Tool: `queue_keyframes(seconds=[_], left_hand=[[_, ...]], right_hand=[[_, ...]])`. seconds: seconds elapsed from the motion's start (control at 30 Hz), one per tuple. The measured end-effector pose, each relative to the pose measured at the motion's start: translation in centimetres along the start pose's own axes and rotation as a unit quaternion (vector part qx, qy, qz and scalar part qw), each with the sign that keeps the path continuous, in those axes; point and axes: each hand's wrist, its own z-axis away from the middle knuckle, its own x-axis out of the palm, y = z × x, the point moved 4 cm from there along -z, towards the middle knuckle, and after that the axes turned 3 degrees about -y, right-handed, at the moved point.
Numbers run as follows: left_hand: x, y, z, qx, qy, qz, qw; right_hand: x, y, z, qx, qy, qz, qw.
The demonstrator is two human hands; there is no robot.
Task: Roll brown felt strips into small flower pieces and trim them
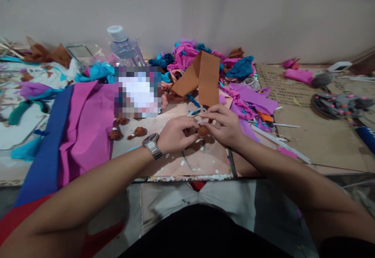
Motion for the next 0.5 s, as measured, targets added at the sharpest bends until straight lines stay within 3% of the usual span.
queue_keyframes(seconds=[0.3, 0.5], left_hand=[[0.21, -0.23, 0.06, 0.007, -0.013, -0.004, 1.0], [0.15, -0.25, -0.08, 0.026, -0.02, -0.043, 0.999]], right_hand=[[-0.1, -0.08, 0.17, -0.014, -0.005, -0.012, 1.0], [-0.52, -0.71, -0.24, 0.065, 0.015, -0.054, 0.996]])
